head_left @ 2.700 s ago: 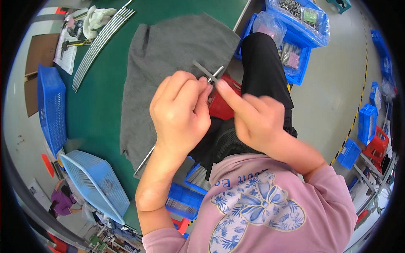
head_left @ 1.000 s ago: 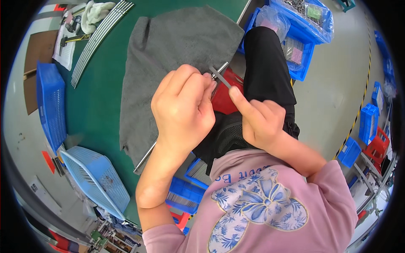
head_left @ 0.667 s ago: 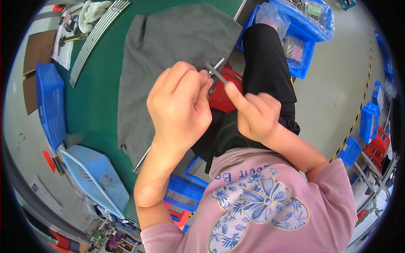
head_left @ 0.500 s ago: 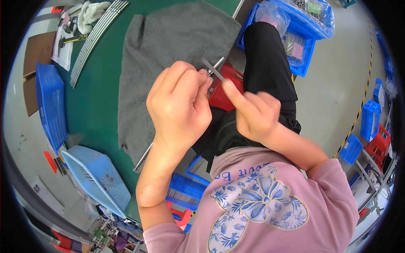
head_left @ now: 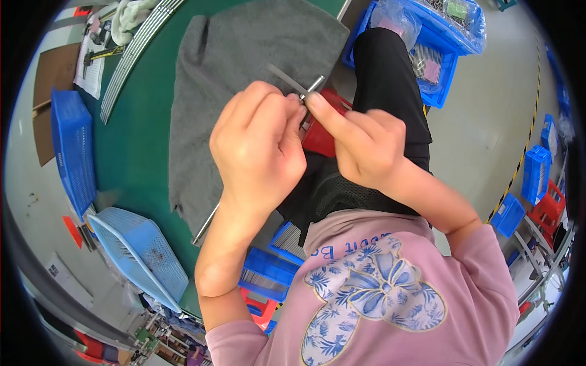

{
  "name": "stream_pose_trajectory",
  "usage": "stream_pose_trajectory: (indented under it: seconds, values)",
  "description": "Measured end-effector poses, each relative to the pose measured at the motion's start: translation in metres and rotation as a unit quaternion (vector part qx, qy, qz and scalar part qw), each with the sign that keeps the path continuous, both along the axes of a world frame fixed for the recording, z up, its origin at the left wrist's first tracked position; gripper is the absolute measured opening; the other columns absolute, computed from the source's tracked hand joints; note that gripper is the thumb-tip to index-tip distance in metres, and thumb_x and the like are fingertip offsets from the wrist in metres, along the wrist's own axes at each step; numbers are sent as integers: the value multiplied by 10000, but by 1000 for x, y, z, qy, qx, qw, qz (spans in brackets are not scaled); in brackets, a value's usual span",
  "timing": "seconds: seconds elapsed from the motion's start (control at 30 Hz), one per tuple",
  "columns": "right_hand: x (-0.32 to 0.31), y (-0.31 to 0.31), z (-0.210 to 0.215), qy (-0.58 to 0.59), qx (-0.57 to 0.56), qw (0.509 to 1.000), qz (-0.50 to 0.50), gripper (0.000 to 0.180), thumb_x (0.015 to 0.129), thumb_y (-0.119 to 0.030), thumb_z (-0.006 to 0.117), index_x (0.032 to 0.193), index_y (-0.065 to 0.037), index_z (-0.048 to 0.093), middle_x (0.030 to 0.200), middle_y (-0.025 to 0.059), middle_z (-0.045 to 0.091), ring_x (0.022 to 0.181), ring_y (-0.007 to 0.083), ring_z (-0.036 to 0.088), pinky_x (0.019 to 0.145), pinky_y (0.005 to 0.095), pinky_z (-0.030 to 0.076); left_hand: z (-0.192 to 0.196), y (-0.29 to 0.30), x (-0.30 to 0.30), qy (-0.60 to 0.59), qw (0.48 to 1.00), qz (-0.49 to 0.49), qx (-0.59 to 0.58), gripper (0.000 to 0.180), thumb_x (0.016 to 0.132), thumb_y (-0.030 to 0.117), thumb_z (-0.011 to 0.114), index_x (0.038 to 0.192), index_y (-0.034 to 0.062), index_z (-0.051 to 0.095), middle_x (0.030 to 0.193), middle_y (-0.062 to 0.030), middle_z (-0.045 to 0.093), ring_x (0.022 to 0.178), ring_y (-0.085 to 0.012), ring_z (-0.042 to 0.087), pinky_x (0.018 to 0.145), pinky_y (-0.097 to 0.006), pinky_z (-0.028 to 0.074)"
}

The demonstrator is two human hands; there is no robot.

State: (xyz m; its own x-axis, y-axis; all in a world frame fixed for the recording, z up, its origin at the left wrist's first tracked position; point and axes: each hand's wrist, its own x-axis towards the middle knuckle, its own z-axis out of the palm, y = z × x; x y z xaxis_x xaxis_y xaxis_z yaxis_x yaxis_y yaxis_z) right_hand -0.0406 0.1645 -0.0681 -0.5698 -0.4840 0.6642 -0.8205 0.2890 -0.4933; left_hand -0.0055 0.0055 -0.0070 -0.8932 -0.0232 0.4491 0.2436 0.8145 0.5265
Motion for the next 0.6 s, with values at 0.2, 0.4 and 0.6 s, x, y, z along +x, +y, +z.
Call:
stream_pose_trajectory:
  seconds: [0.2, 0.4, 0.6]
  values:
    - [2, 5, 8, 0, 17, 1000, -21, 573, 612, 69, 564, 1169, -19, 667, 525, 17, 400, 399, 152, 357, 396, 289, 297, 0, 0, -2, -6, 1000, -5, -12, 162, 634, -66, 694, 708, 12, 572, 694, -83, 532, 596, -263, 542, 530, -346, 440]
    - [16, 21, 13, -46, 67, 996, -27, 588, 607, 51, 581, 1179, -54, 670, 522, 14, 383, 400, 168, 354, 398, 289, 297, -1, -1, -1, -2, 1000, 0, -1, 162, 637, -69, 693, 706, 9, 569, 687, -84, 529, 587, -264, 537, 522, -344, 435]
    - [9, 6, 28, -22, 79, 995, -52, 585, 626, 32, 577, 1191, -84, 670, 518, 13, 391, 394, 166, 350, 398, 288, 316, -2, -1, -1, 10, 1000, 5, 11, 158, 642, -69, 689, 709, 9, 569, 686, -84, 532, 592, -267, 540, 524, -345, 437]
